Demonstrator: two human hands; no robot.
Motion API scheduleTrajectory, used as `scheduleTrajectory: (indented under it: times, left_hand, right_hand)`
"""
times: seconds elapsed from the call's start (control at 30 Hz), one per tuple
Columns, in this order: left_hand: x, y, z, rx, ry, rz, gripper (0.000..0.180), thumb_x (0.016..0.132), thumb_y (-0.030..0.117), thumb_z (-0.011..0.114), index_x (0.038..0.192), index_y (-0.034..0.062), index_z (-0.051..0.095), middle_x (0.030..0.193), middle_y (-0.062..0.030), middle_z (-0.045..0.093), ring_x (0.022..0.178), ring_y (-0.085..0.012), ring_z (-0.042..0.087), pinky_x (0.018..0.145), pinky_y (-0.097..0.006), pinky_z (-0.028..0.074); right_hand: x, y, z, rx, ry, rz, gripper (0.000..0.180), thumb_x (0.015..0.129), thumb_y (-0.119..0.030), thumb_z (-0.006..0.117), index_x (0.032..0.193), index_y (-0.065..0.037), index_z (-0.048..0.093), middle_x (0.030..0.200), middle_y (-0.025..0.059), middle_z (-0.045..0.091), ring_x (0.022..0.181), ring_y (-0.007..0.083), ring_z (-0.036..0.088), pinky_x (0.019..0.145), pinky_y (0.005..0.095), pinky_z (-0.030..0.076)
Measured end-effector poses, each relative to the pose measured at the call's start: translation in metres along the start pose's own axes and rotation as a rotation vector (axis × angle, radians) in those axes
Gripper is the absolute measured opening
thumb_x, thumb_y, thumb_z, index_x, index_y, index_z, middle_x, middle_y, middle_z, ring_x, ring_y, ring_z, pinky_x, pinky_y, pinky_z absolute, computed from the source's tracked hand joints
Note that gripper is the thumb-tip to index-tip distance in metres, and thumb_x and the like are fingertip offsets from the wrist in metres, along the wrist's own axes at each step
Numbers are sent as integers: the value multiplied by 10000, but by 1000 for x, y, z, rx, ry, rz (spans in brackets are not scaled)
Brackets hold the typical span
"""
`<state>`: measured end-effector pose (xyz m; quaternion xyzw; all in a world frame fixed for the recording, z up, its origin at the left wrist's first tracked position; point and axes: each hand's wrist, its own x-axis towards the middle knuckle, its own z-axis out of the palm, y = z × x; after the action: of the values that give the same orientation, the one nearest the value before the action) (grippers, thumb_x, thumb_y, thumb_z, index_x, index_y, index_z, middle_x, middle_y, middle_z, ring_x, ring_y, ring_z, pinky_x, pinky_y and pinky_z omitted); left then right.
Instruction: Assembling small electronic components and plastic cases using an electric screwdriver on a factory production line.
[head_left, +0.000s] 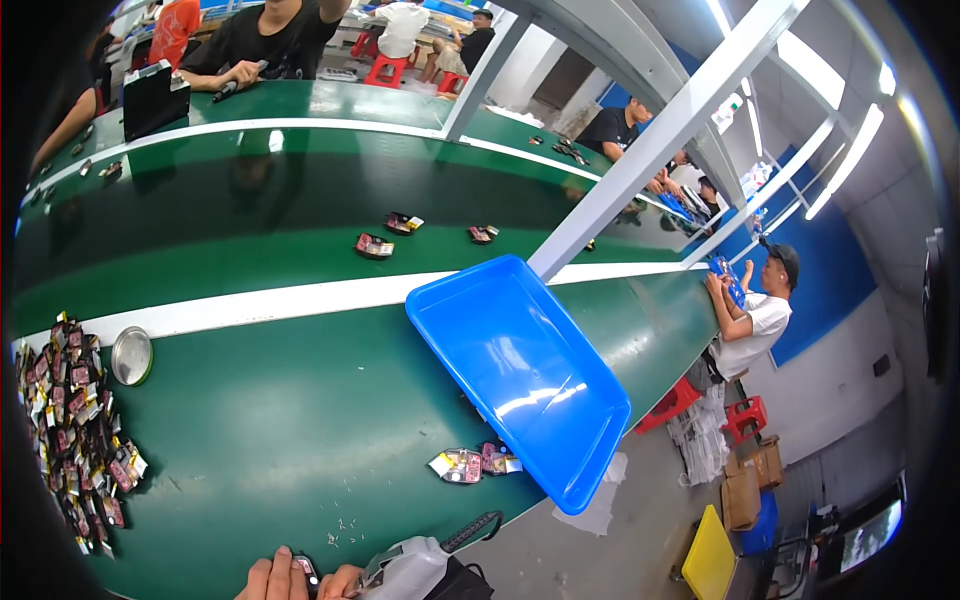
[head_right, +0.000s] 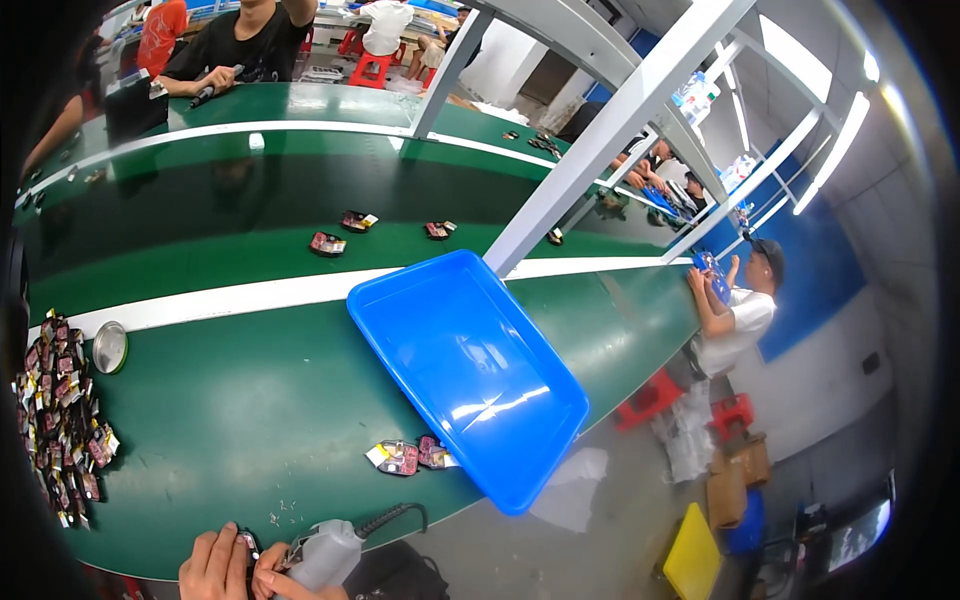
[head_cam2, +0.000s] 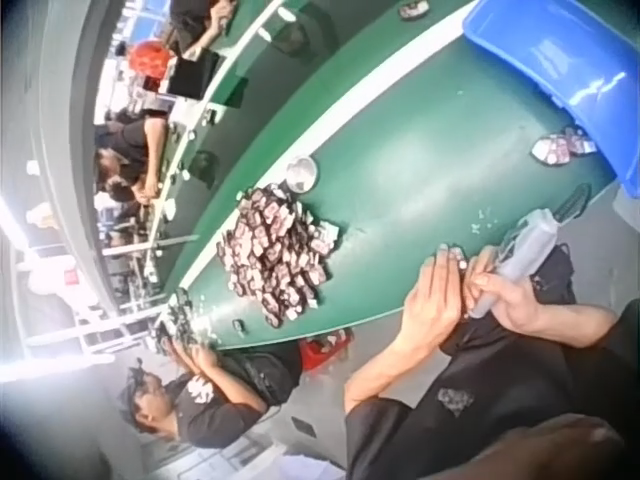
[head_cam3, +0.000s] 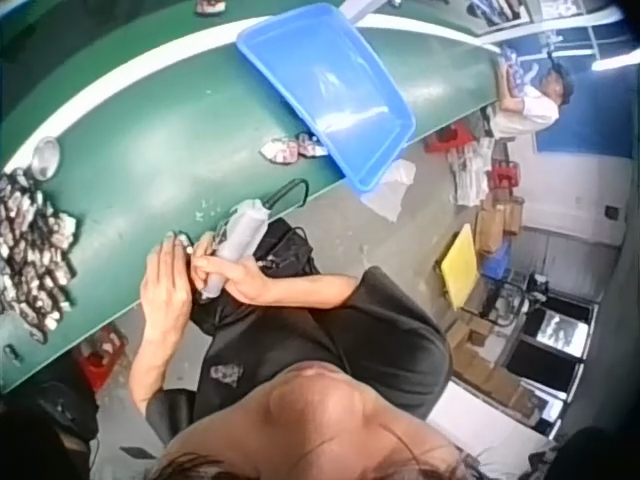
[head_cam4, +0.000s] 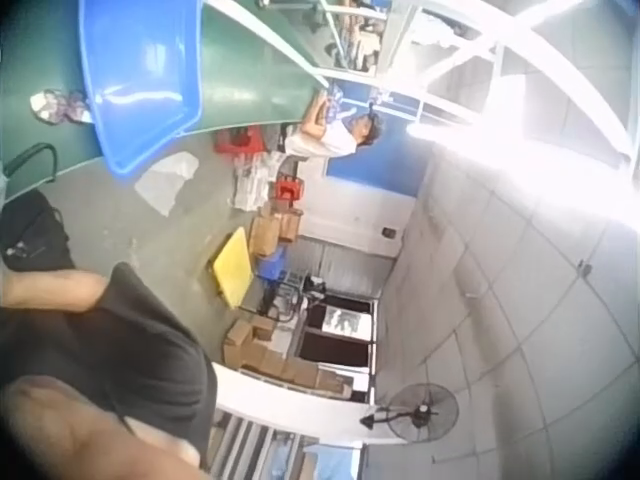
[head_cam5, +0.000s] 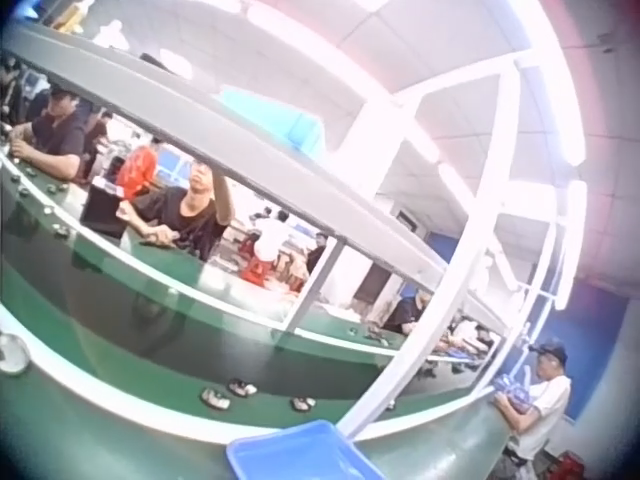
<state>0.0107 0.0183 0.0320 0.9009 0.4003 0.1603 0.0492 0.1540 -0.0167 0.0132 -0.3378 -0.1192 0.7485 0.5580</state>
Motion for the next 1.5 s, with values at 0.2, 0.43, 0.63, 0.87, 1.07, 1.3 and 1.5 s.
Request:
scheduleTrajectory:
  times: [0.2,0.43,0.63,0.87,1.07,1.3,1.5]
  left_hand:
    - [-8,-2,-2,-21,51,-66,308,843,37,596,1135,-61,593,1085,-179,621,919,-312,609,758,-353,521]
    - [-6,-14,22,43,55,98,343,652,14,620,962,-128,659,1107,-267,620,900,-307,616,788,-322,542]
    - [-21,-15,26,77,101,55,296,652,33,609,904,-105,680,1044,-234,657,870,-276,625,772,-297,545]
    - [-18,-17,31,66,155,58,254,669,35,612,873,-96,686,1014,-222,669,837,-262,629,744,-278,546]
    - [-16,-18,32,30,177,51,216,701,35,615,863,-95,674,1011,-220,666,836,-267,620,729,-286,546]
    - [-13,-23,23,13,127,102,258,701,43,598,904,-103,662,1026,-228,656,866,-295,620,779,-317,536]
    - [-11,-4,22,73,69,71,346,701,100,559,949,-127,643,1060,-247,633,971,-327,606,927,-377,478]
  right_hand:
    - [9,-33,0,41,-227,-100,126,928,-156,564,901,-43,515,647,72,471,566,158,480,497,292,391]
    - [42,-79,8,-335,-338,-506,244,963,-268,477,832,-72,414,602,10,424,429,94,400,456,262,350]
    - [59,-63,16,-371,-335,-489,246,969,-281,469,827,-92,403,589,1,401,419,85,402,450,254,350]
    - [61,-60,11,-360,-310,-464,254,940,-274,524,867,-50,427,596,47,452,425,148,435,437,295,372]
    - [64,-61,23,-394,-396,-368,202,889,-143,612,811,-23,470,607,71,509,463,165,469,448,303,402]
    - [78,-58,35,-542,-533,-353,248,833,-118,643,698,-50,447,525,46,488,354,136,413,361,276,372]
    - [78,-69,20,-304,-581,-221,186,766,-19,698,682,-10,533,543,70,529,453,165,482,427,278,409]
